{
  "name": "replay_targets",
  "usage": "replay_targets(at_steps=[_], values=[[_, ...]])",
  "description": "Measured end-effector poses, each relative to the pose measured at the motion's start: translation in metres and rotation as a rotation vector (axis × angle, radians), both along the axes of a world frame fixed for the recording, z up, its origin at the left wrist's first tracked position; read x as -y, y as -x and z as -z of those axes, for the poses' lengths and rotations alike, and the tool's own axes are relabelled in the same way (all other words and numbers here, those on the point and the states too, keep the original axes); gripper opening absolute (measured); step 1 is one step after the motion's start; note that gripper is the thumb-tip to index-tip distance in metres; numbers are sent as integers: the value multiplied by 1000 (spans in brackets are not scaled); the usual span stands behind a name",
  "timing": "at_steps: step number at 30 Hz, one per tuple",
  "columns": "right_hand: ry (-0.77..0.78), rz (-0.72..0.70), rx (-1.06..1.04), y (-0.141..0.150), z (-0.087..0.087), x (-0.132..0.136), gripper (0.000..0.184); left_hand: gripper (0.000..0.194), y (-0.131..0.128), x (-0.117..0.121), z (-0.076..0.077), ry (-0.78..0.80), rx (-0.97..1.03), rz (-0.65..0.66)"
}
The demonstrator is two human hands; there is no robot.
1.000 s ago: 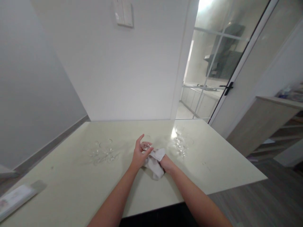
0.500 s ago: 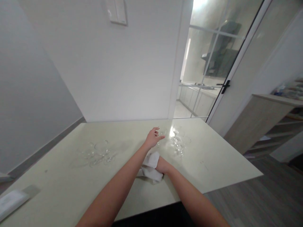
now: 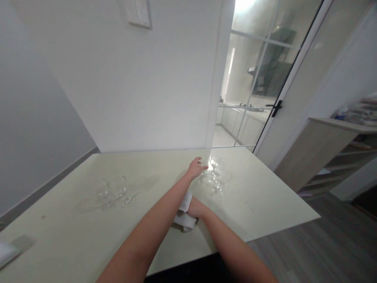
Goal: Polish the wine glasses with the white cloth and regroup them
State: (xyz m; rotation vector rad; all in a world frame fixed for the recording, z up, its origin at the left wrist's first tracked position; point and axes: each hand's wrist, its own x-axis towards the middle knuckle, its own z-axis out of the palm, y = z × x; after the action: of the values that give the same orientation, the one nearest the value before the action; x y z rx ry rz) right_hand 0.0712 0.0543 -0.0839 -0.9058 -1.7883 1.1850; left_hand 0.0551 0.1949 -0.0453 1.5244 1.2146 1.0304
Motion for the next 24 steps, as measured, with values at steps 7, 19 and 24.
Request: replay_targets(at_steps=[7,19,24], values=[[-21,-30,-8,0,-6,2,27,86,0,7,-4,27,35,34],[-89,-108,-47,1,9,-8,29,58,48,62,-27,-160,189,61],[52,-11,-121,-3,18,-7,31,29,129,133,-27,-565,136,-286]])
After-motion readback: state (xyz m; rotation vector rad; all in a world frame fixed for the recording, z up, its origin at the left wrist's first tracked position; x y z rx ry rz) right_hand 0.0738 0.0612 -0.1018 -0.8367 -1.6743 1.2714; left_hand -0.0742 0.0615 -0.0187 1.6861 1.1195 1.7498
